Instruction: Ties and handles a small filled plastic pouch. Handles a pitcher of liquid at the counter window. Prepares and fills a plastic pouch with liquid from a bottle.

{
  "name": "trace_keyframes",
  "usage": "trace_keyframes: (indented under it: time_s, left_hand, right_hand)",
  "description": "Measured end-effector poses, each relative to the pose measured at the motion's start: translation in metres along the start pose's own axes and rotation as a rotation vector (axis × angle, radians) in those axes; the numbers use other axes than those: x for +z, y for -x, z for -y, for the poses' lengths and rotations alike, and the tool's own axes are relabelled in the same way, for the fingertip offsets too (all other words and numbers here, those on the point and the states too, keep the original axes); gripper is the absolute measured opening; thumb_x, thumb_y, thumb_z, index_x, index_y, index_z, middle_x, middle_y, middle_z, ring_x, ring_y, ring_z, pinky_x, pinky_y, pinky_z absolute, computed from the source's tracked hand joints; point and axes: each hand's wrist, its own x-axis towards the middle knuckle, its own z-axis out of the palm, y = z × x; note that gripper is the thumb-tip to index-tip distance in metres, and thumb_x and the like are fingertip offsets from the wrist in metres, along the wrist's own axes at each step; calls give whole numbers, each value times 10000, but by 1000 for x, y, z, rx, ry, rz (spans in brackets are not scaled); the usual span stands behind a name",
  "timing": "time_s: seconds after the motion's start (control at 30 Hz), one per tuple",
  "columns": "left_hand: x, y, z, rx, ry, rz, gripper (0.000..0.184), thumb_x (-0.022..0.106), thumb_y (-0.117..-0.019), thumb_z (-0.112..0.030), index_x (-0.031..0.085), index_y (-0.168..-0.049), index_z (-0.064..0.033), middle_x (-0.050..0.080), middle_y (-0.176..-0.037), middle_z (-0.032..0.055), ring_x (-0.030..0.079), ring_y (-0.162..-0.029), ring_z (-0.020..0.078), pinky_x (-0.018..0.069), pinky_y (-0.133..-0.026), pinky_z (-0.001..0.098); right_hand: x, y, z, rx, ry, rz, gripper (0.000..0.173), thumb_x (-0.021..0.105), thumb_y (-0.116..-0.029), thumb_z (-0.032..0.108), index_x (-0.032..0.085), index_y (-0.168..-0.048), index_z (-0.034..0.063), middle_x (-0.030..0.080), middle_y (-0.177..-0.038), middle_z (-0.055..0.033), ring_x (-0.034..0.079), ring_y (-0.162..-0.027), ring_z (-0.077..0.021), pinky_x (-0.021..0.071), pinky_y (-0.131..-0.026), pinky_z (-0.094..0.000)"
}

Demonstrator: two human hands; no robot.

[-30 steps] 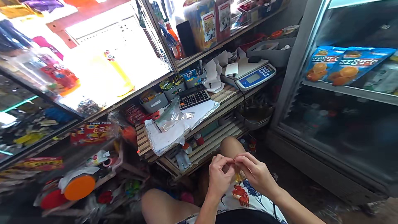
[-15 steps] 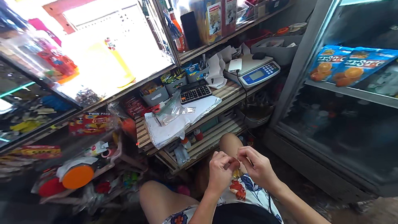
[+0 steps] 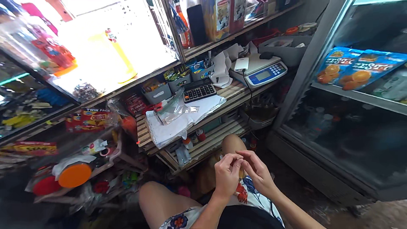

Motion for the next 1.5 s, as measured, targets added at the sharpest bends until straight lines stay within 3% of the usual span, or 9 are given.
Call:
trace_keyframes:
  time_s: [0.17, 0.43, 0.57, 0.7, 0.8, 1.0, 1.17, 1.3, 1.5]
  left_hand:
    - [-4, 0, -7, 18, 6, -76, 122, 690, -949, -110, 760, -907, -20, 650, -1027, 70, 629, -1005, 91, 545, -900, 216]
    - [-11, -7, -20, 10, 165, -178, 96, 694, -938, -78, 743, -870, -31, 660, -988, 42, 640, -984, 86, 554, -875, 209]
    - [-25, -23, -11, 28, 108, -175, 85, 709, -936, -93, 760, -885, -47, 679, -984, 30, 646, -1001, 89, 553, -903, 228]
    - [-38, -52, -4, 27, 155, -172, 103, 723, -954, -180, 773, -909, -103, 685, -1016, -2, 643, -1042, 99, 548, -937, 259]
    - [-32, -68, 4, -18, 226, -158, 84, 736, -943, -171, 782, -925, -103, 671, -1056, 5, 632, -1050, 111, 547, -929, 262]
    - [-16, -74, 28, -111, 256, 51, 314, 694, -980, -311, 729, -1170, -62, 615, -1295, 90, 584, -1222, 175, 525, -1025, 333]
    - [-27, -33, 65, -338, 199, 132, 226, 638, -1017, -234, 751, -1097, -56, 626, -1249, 96, 613, -1165, 152, 561, -954, 283]
    - [-42, -1, 91, -521, 117, 140, 233, 619, -1006, -200, 735, -1126, -38, 632, -1236, 92, 644, -1077, 122, 580, -886, 253]
    - [-49, 5, 113, -597, 4, 128, 278, 648, -980, -228, 716, -1160, -27, 618, -1259, 102, 651, -1043, 110, 584, -851, 234]
  right_hand:
    - [8, -2, 5, -90, -60, -25, 228, 548, -1045, 184, 723, -1147, 80, 702, -1199, -22, 648, -1157, -116, 530, -1044, -310]
    - [24, -11, 10, -206, -18, -43, 227, 553, -1032, 227, 754, -976, 137, 751, -1088, 36, 617, -1237, -123, 273, -1240, -492]
    - [28, -27, 12, -132, -64, 15, 216, 576, -1023, 214, 766, -1028, 112, 746, -1113, 5, 625, -1215, -118, 398, -1171, -403]
    - [20, -55, 21, -136, 91, 125, 288, 743, -940, 267, 729, -1180, 109, 664, -1162, -76, 620, -1079, -90, 542, -930, -244]
    - [18, -75, 18, -141, 243, 96, 270, 710, -955, 173, 695, -1191, 44, 659, -1076, -121, 641, -859, -68, 560, -750, -197]
    - [-35, -102, -10, -1, 394, -28, 252, 706, -959, 191, 708, -1180, 70, 653, -1128, -83, 670, -945, -100, 617, -805, -279]
    - [-124, -128, -40, 149, 658, -262, 376, 654, -999, 232, 588, -1290, 2, 676, -1141, -158, 694, -901, -149, 607, -785, -337]
    - [-168, -167, -90, 377, 821, -343, 446, 631, -1019, 192, 480, -1360, -53, 653, -1143, -295, 700, -938, -391, 575, -849, -554]
    - [-189, -209, -204, 706, 775, -285, 420, 746, -936, 132, 607, -1290, -45, 526, -1319, -366, 621, -1105, -486, 522, -948, -609]
